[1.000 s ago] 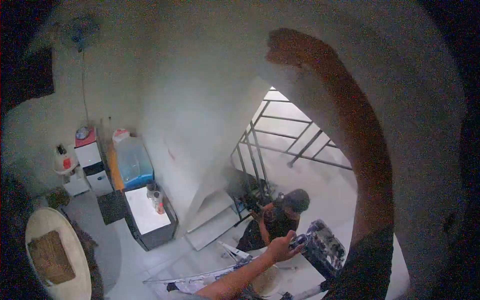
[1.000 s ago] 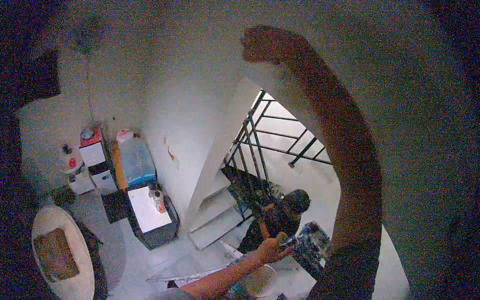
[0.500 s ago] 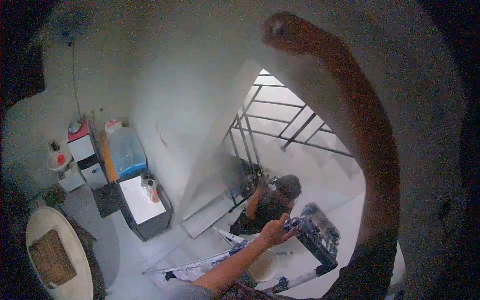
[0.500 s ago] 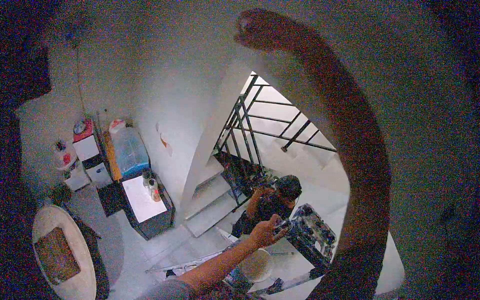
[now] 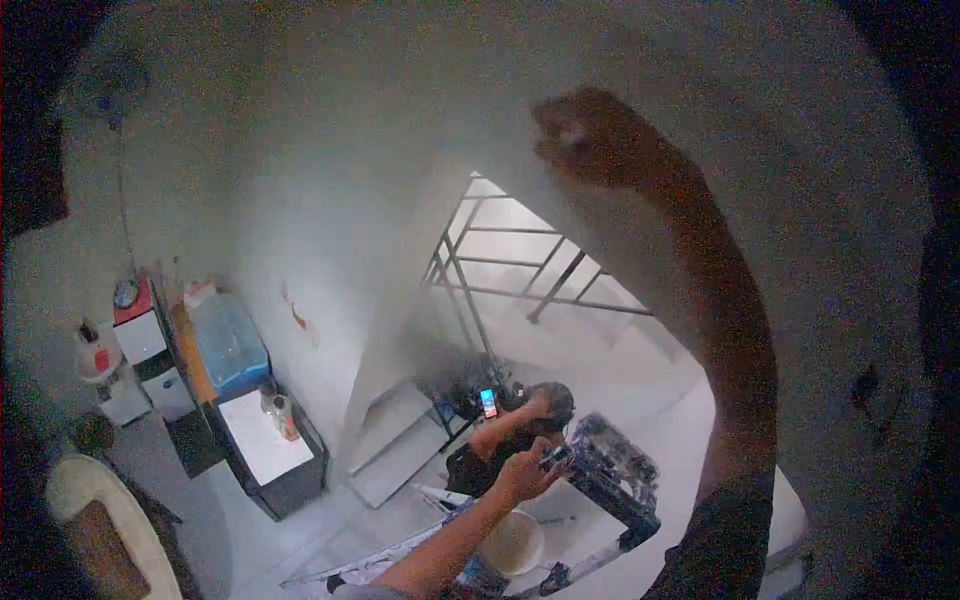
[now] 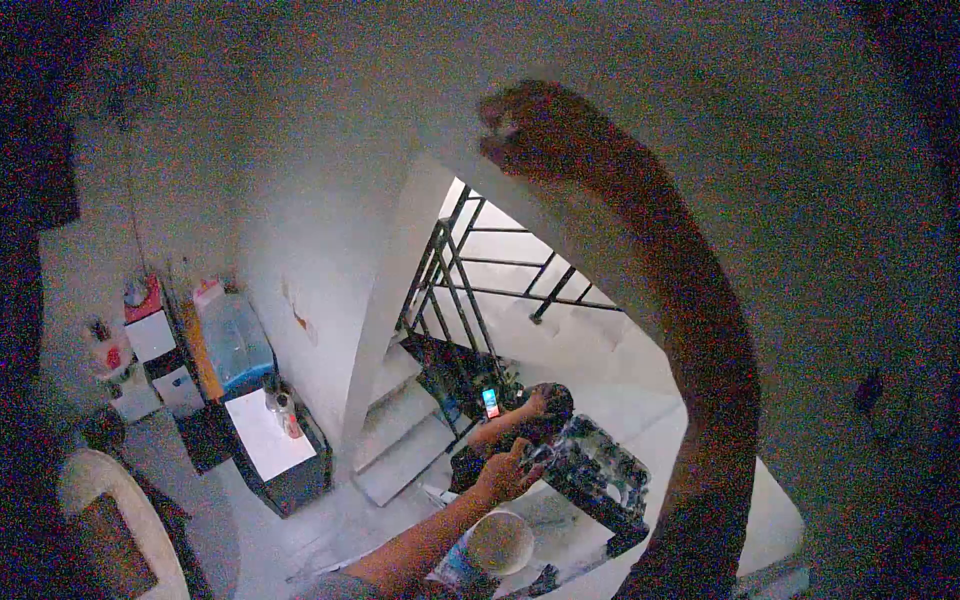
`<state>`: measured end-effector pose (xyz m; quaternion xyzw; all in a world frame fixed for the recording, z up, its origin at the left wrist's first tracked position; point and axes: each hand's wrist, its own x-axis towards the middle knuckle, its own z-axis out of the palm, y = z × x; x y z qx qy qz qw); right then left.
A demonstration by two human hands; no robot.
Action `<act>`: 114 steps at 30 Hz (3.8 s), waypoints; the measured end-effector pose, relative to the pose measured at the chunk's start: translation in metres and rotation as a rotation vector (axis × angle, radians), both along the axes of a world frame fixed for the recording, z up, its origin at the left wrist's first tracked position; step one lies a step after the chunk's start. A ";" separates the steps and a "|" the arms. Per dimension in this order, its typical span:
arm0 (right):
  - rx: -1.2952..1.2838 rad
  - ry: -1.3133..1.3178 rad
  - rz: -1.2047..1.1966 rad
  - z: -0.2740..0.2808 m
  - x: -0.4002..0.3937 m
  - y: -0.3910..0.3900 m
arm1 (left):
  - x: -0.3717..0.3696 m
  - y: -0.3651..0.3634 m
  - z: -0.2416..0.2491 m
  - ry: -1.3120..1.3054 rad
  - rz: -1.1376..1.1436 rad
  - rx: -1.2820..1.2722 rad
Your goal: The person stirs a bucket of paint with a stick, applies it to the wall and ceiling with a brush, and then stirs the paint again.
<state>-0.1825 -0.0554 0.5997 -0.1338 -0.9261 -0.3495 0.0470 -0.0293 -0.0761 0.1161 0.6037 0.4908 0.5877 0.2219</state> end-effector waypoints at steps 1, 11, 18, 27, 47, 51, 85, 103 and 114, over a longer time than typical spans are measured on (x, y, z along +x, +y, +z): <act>-0.048 0.148 0.249 -0.003 -0.007 0.020 | 0.002 0.002 -0.004 0.010 0.000 -0.002; -0.188 0.125 -0.350 0.003 -0.036 -0.028 | -0.006 0.021 -0.002 0.025 -0.034 0.200; -0.058 0.196 0.542 0.074 -0.123 0.059 | 0.001 0.025 -0.017 -0.038 0.023 0.288; 0.311 0.255 0.131 0.092 -0.148 0.083 | -0.004 0.031 -0.014 -0.112 -0.025 0.375; 0.459 -0.085 -0.084 0.038 -0.220 0.109 | 0.010 0.022 -0.031 0.070 0.004 0.049; 0.451 0.618 0.243 0.084 -0.204 0.168 | 0.007 0.015 -0.027 0.002 0.043 0.084; -0.017 0.408 0.066 -0.035 -0.213 0.044 | 0.010 0.029 -0.050 0.104 -0.118 -0.036; -0.063 0.179 0.229 -0.209 -0.159 0.061 | 0.014 0.035 -0.057 0.137 0.000 0.121; -0.678 0.735 0.010 -0.234 0.205 -0.098 | 0.020 0.045 -0.074 0.404 -0.035 -0.224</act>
